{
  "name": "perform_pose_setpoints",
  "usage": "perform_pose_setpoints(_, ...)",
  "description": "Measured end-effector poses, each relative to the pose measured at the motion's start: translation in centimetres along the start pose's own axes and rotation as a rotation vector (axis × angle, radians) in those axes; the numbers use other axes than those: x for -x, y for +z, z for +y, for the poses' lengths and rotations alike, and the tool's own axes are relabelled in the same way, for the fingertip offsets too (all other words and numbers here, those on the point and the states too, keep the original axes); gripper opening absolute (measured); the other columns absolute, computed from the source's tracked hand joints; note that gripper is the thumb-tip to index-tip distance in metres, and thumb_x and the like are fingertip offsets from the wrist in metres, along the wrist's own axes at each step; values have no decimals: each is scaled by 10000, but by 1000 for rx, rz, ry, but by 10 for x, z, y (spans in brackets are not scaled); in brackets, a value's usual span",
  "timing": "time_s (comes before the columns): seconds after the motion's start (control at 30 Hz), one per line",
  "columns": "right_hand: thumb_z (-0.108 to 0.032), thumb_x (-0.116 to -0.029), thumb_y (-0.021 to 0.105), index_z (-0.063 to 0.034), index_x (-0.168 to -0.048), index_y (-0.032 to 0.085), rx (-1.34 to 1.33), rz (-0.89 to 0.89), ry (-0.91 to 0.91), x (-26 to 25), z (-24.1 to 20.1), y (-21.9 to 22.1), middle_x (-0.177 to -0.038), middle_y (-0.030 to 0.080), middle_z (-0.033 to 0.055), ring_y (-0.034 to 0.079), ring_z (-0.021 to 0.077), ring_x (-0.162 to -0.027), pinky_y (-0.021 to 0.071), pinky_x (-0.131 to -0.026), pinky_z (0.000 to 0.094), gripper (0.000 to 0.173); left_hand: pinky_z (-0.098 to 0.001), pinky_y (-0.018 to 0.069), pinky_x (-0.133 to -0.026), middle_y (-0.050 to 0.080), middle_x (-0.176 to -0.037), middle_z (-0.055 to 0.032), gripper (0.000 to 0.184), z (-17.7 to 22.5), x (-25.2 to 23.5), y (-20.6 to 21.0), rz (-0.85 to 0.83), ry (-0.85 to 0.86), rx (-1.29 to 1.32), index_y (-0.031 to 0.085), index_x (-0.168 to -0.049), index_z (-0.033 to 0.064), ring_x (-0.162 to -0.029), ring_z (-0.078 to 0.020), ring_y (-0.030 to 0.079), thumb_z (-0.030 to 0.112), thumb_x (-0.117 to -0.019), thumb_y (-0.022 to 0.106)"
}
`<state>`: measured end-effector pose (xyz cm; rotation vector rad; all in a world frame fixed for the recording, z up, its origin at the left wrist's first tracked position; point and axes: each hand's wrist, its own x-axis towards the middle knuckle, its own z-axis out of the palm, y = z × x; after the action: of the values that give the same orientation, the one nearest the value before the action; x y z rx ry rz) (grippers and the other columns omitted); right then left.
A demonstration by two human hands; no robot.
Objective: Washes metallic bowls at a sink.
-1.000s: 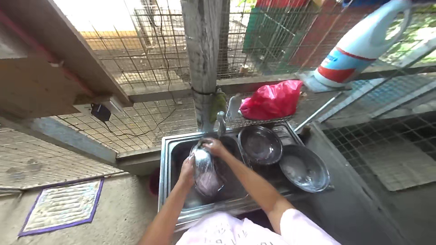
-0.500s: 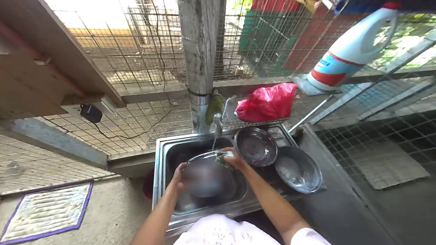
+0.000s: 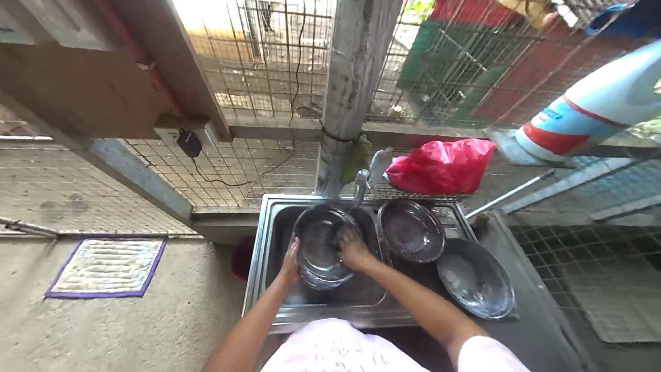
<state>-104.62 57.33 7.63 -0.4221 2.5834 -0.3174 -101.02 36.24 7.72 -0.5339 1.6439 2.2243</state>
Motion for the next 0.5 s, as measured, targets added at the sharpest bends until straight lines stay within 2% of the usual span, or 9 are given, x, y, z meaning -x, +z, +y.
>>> perform_pose_setpoints(0.07,-430,-1025,533,31,-1610,225,-65,21,-7,-14,-9,-2,-1699,63,269,-31,420,-1585,13,-1278,575,806,-429,479,-1052,470,-1503,-209,533,-9,6,20,-53,-44,21,260,-1584,46,-1300,-245,544,338,-1139,217)
perform_pose_setpoints(0.13,-402,-1029,551,56,-1586,278,-361,125,-154,-17,-33,12,-1678,171,277,116,380,-1583,89,-1293,497,771,-401,438,-1106,420,-1544,-219,555,-10,3,33,-78,-9,35,217,-1596,22,-1351,-233,503,332,-1138,188)
perform_pose_setpoints(0.2,-308,-1071,482,48,-1546,384,-573,41,-323,-3,-48,20,-1607,358,274,317,363,-1525,214,-1272,482,602,-419,393,-1133,398,-1555,-228,551,0,-4,27,32,56,41,264,-1572,-13,-1374,-242,465,324,-1140,207)
perform_pose_setpoints(0.23,-334,-1090,441,27,-1535,422,-529,-60,-353,7,-46,17,-1590,399,259,348,362,-1511,235,-1261,507,574,-441,378,-1153,369,-1587,-219,557,5,-9,15,80,76,33,257,-1584,1,-1411,-250,438,333,-1137,224)
perform_pose_setpoints(0.3,-474,-1075,444,-56,-1476,546,-222,-147,-286,18,-22,7,-1576,452,199,361,348,-1507,253,-1246,554,588,-448,356,-1182,321,-1632,-177,557,10,-14,-10,111,86,13,226,-1613,53,-1461,-233,392,337,-1134,246)
perform_pose_setpoints(0.33,-535,-1054,456,-47,-1456,562,-80,-144,-230,17,-5,3,-1614,391,207,266,362,-1547,168,-1267,567,641,-443,357,-1183,314,-1638,-166,553,8,-13,-15,97,69,0,220,-1617,64,-1466,-226,387,331,-1134,249)
perform_pose_setpoints(0.4,-601,-1018,476,26,-1531,429,67,-86,-148,3,21,-5,-1680,194,260,78,410,-1585,16,-1271,601,811,-433,377,-1162,336,-1619,-188,539,-1,-4,-5,42,26,-27,235,-1605,44,-1438,-234,417,310,-1136,261)
perform_pose_setpoints(0.47,-636,-975,528,42,-1595,271,-20,11,-109,-10,17,-4,-1698,84,266,22,408,-1588,1,-1276,581,953,-426,435,-1102,403,-1559,-222,540,-11,3,19,-25,-7,-23,247,-1590,23,-1358,-248,493,317,-1138,250)
perform_pose_setpoints(0.5,-635,-965,546,38,-1605,240,-153,65,-122,-12,6,1,-1699,103,256,56,385,-1591,32,-1287,542,978,-414,446,-1091,410,-1550,-223,546,-13,2,30,-63,-11,-3,225,-1595,25,-1343,-244,506,324,-1138,229)
